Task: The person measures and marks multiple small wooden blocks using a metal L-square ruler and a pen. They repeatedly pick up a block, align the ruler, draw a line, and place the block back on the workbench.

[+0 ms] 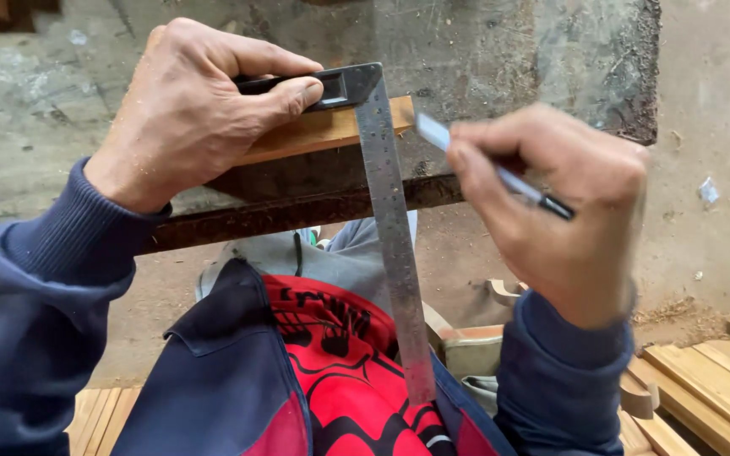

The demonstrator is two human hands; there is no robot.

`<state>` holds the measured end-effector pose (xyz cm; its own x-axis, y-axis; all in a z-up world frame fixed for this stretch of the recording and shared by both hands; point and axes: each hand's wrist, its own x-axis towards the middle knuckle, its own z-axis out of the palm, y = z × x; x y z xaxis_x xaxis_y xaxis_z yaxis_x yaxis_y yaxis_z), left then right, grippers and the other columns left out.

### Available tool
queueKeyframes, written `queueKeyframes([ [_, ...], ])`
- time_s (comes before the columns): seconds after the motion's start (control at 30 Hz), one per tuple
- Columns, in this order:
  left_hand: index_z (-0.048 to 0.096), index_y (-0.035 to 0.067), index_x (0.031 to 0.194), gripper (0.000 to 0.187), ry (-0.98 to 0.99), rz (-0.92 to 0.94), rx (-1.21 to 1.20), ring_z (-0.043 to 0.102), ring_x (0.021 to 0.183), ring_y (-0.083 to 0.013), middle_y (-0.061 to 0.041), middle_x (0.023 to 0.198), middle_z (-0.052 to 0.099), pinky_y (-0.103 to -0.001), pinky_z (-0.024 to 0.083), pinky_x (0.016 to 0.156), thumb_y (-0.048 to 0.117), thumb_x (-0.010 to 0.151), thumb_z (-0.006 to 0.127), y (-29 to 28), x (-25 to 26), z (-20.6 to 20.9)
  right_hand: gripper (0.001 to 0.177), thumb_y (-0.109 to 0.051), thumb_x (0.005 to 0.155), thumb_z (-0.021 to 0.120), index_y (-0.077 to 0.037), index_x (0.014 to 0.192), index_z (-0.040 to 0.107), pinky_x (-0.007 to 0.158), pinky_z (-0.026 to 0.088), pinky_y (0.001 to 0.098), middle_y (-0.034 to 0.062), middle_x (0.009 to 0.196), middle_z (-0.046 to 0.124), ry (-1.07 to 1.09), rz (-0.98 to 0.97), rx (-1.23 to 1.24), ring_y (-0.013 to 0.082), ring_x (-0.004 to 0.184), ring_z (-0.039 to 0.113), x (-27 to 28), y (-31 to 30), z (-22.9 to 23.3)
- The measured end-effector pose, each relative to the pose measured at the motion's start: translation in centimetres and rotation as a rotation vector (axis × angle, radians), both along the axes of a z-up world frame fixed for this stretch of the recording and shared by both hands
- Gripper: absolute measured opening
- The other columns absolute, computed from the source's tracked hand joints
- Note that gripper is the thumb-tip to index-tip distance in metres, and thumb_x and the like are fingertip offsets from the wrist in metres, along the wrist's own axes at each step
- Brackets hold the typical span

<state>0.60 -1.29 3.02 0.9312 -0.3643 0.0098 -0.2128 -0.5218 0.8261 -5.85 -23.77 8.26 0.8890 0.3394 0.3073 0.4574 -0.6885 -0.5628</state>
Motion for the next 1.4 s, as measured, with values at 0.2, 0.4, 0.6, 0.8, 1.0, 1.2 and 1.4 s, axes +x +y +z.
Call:
queueKeyframes([
  [0.2, 0.071, 0.007, 0.098, 0.015, -0.021, -0.015, -0.005, 0.046, 0.063, -0.0007, 0.0, 0.076, 0.067, -0.019, 0.033, 0.045, 0.013, 0.087, 0.062, 0.0, 0.0, 0.1, 0.008, 0.003, 0.09, 0.065, 0.011, 0.092, 0.064, 0.065, 0.049, 0.0294, 0.0199, 0.087, 0.065, -0.069, 0.037, 0.04, 0.0225, 0.074, 0.063, 0.6, 0.4, -1.3],
  [0.4, 0.072, 0.008, 0.097, 0.015, 0.004, -0.003, -0.007, 0.04, 0.059, -0.0007, 0.003, 0.07, 0.061, -0.02, 0.028, 0.043, 0.014, 0.087, 0.063, 0.1, 0.0, -0.2, 0.011, 0.0, 0.091, 0.056, 0.007, 0.084, 0.061, 0.064, 0.045, 0.0304, 0.0168, 0.082, 0.063, 0.0, 0.006, 0.084, 0.0211, 0.07, 0.059, -0.8, -0.4, -0.7],
  [0.6, 0.053, 0.009, 0.079, 0.021, -0.144, 0.03, -0.165, 0.041, 0.072, -0.0037, 0.006, 0.078, 0.05, -0.023, 0.034, 0.06, 0.008, 0.099, 0.059, 1.5, -0.4, 1.0, 0.038, -0.02, 0.107, 0.033, 0.009, 0.089, 0.049, 0.067, 0.032, 0.032, 0.0157, 0.069, 0.044, -0.112, -0.295, 0.397, 0.0224, 0.064, 0.042, -4.9, -0.7, -1.0],
  [0.8, 0.045, 0.004, 0.087, 0.022, -0.555, 0.213, -0.472, 0.048, 0.076, -0.0158, -0.005, 0.085, 0.048, -0.029, 0.045, 0.063, 0.0, 0.097, 0.064, -0.8, -5.3, 5.4, 0.04, -0.019, 0.101, 0.032, 0.017, 0.094, 0.048, 0.049, 0.028, 0.0243, 0.0246, 0.083, 0.051, 0.054, -0.478, 0.43, 0.0177, 0.047, 0.039, -8.5, 0.4, 1.0],
  [1.0, 0.053, 0.012, 0.104, 0.013, -0.863, -0.252, -0.427, 0.064, 0.087, -0.0231, -0.008, 0.097, 0.057, -0.034, 0.054, 0.08, 0.014, 0.093, 0.047, -5.6, -9.0, 1.2, 0.033, -0.035, 0.082, 0.06, -0.011, 0.071, 0.039, 0.055, 0.032, 0.0202, 0.0073, 0.103, 0.054, 0.085, -0.44, 1.008, 0.0073, 0.057, 0.039, -8.7, 3.0, -1.8],
  [1.2, 0.027, 0.023, 0.139, 0.066, -0.946, -0.097, 0.694, 0.041, 0.119, -0.0259, -0.007, 0.139, 0.036, -0.035, 0.037, 0.096, 0.058, 0.09, 0.054, 0.9, -6.2, -0.3, 0.021, -0.024, 0.088, 0.059, -0.017, 0.078, 0.042, 0.041, 0.022, 0.0155, -0.0089, 0.058, 0.032, 0.017, -0.591, 1.207, -0.0001, 0.044, 0.028, -14.0, 0.9, -4.0],
  [1.4, 0.054, 0.022, 0.124, 0.037, -0.797, -0.1, 0.559, 0.054, 0.112, -0.0281, -0.008, 0.123, 0.057, -0.038, 0.039, 0.095, 0.017, 0.088, 0.052, 3.8, -8.1, -3.4, 0.038, -0.029, 0.084, 0.072, -0.01, 0.11, 0.052, 0.058, 0.035, 0.0103, -0.0049, 0.089, 0.052, 0.088, -0.503, 1.345, -0.0032, 0.056, 0.041, -19.1, -3.5, -6.2],
])
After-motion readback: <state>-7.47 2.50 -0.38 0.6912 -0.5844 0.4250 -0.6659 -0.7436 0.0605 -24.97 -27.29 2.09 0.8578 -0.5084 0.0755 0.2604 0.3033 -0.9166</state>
